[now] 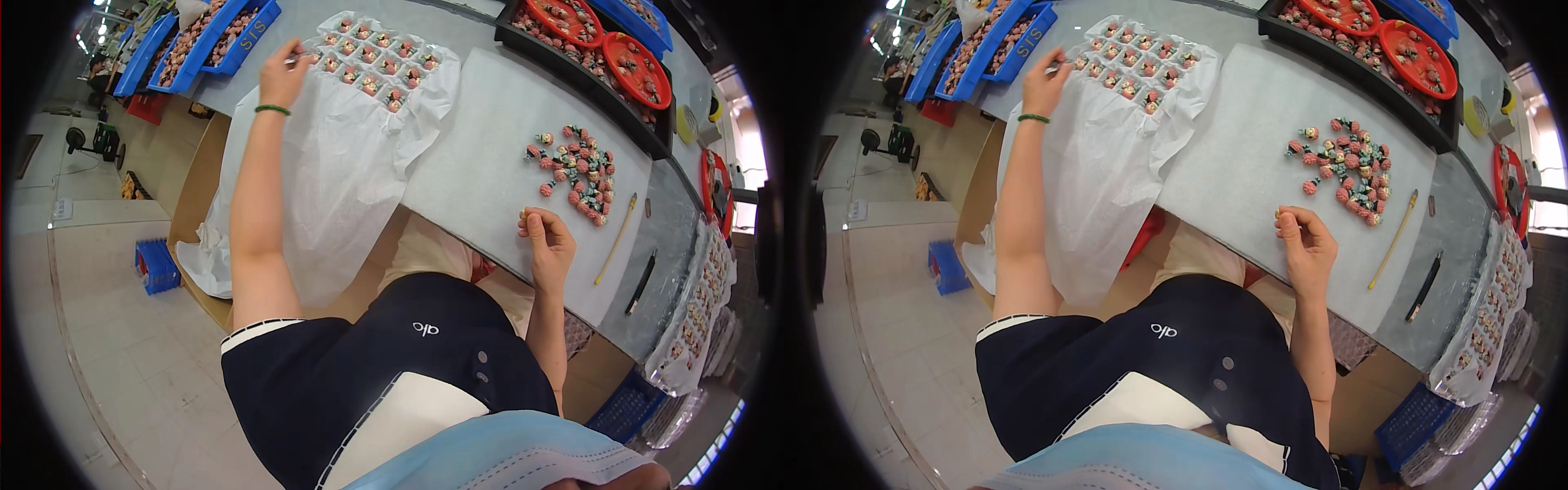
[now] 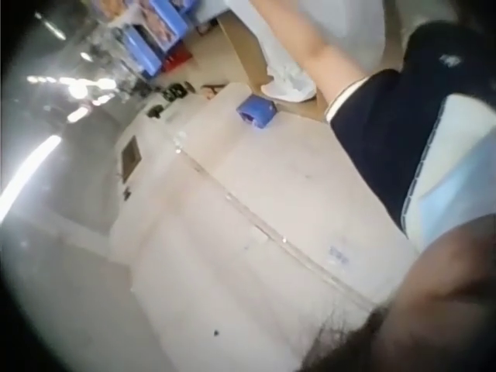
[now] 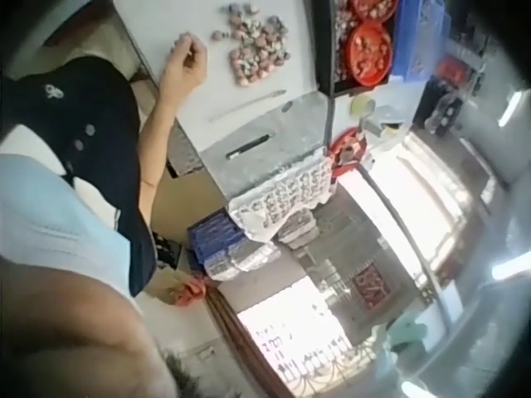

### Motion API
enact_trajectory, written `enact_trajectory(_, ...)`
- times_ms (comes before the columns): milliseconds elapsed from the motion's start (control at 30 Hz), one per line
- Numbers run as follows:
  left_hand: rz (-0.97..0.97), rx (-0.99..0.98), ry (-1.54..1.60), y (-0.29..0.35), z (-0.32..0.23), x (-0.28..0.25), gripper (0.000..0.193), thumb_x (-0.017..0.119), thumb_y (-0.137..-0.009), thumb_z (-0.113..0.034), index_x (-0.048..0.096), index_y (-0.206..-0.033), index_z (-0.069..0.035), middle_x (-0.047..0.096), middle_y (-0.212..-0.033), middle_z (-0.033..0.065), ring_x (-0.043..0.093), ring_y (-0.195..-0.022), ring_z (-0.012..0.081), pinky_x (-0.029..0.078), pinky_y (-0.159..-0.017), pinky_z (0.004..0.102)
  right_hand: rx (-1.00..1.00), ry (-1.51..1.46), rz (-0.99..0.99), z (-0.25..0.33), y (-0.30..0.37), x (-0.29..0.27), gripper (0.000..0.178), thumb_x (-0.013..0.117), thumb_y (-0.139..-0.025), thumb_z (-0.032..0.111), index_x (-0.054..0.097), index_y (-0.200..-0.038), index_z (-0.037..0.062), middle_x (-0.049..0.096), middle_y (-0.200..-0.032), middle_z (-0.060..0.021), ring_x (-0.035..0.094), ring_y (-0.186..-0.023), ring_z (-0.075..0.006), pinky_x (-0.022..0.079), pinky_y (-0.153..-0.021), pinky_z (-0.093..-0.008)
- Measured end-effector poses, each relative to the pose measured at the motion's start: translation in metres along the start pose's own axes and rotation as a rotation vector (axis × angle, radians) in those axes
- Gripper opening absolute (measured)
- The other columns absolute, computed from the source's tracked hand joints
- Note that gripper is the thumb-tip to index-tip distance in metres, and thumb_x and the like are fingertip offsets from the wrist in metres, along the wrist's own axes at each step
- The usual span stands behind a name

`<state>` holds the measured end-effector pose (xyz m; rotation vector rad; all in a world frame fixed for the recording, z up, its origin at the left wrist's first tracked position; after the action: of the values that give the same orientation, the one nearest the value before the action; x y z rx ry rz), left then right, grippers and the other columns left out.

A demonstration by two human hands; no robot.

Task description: Assembling small toy components and placing them into a sorting tray.

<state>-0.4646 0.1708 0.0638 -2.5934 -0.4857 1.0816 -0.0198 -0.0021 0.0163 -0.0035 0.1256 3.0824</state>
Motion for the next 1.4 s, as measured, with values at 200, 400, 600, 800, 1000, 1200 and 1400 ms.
enact_trajectory(200, 0.085, -0.102, -0.297, 0.006, 0.078, 0.015, 0.032, 0.063, -0.073, -0.017, 0.058, -0.102, -0.003, 0.062, -0.082, 0.0114, 0.06, -0.075, 0.0207, 0.046, -0.07, 0.0299, 0.057, -0.009, -0.036, -0.016, -0.008, -0.021, 0.018, 0.055, -0.084, 0.013, 0.059, -0.092, -0.0028, 0.06, -0.082, -0.0072, 0.055, -0.072, -0.0121, 0.046, -0.064, -0.0228)
enact_trajectory(400, 0.247, -0.008, -0.476, 0.024, 0.093, 0.075, 0.034, 0.053, -0.082, -0.025, 0.053, -0.112, -0.008, 0.059, -0.098, 0.0129, 0.049, -0.1, 0.0307, 0.038, -0.084, 0.0395, 0.051, 0.01, -0.017, -0.037, -0.022, -0.032, 0.017, 0.055, -0.084, 0.012, 0.059, -0.092, -0.0031, 0.06, -0.083, -0.0069, 0.056, -0.072, -0.0117, 0.046, -0.064, -0.0227)
enact_trajectory(600, 0.295, -0.124, -0.877, 0.051, 0.075, 0.124, 0.061, 0.03, -0.087, -0.05, 0.033, -0.125, -0.003, 0.026, -0.135, 0.0169, 0.022, -0.125, 0.0323, 0.023, -0.098, 0.0493, -0.033, 0.212, -0.122, -0.032, -0.042, -0.096, 0.015, 0.058, -0.081, 0.008, 0.059, -0.092, -0.0012, 0.06, -0.084, -0.0052, 0.056, -0.072, -0.0099, 0.045, -0.064, -0.0214)
enact_trajectory(800, 0.323, -0.22, -0.873, 0.06, 0.069, 0.136, 0.07, 0.024, -0.085, -0.057, 0.028, -0.127, 0.0, 0.023, -0.135, 0.0185, 0.022, -0.125, 0.0315, 0.023, -0.098, 0.0481, -0.324, 0.732, -0.084, 0.012, -0.056, -0.105, 0.022, 0.061, -0.071, 0.0, 0.059, -0.093, 0.0023, 0.06, -0.09, -0.0066, 0.056, -0.08, -0.0174, 0.045, -0.071, -0.0263)
enact_trajectory(1000, 0.471, -0.324, -0.926, 0.064, 0.033, 0.128, 0.07, 0.023, -0.085, -0.057, 0.027, -0.128, -0.002, 0.022, -0.136, 0.0174, 0.02, -0.126, 0.0303, 0.023, -0.098, 0.0492, -0.478, 1.064, 0.082, 0.01, -0.04, -0.098, 0.025, 0.06, -0.069, -0.001, 0.06, -0.093, 0.0035, 0.058, -0.094, -0.0088, 0.052, -0.085, -0.0253, 0.043, -0.076, -0.0318)
enact_trajectory(1200, 0.108, 0.29, -0.331, 0.078, -0.167, 0.125, 0.044, 0.051, -0.085, -0.027, 0.044, -0.119, 0.0, 0.046, -0.122, 0.0142, 0.046, -0.108, 0.0243, 0.038, -0.087, 0.0357, -0.179, 0.444, 0.015, 0.017, -0.028, -0.128, 0.026, 0.058, -0.078, 0.006, 0.053, -0.104, 0.0038, 0.058, -0.091, -0.0081, 0.055, -0.079, -0.0172, 0.046, -0.064, -0.0277)
enact_trajectory(1400, 0.803, 0.129, 0.636, 0.18, -0.32, 0.238, 0.025, 0.056, -0.082, -0.012, 0.058, -0.105, -0.002, 0.061, -0.097, 0.0087, 0.056, -0.083, 0.0124, 0.044, -0.071, 0.0248, 0.218, -0.39, 0.041, -0.014, -0.011, -0.123, 0.034, 0.054, -0.085, 0.016, 0.041, -0.114, 0.0004, 0.059, -0.082, -0.01, 0.057, -0.068, -0.0141, 0.046, -0.055, -0.0243)
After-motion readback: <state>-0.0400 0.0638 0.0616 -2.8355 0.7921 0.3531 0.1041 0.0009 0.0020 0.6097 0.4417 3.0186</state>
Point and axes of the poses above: each hand's wrist, its own y-axis away from the middle knuckle, its own x-axis out of the palm, z = x × y, the point moved 9 cm from there along -y, towards the middle knuckle
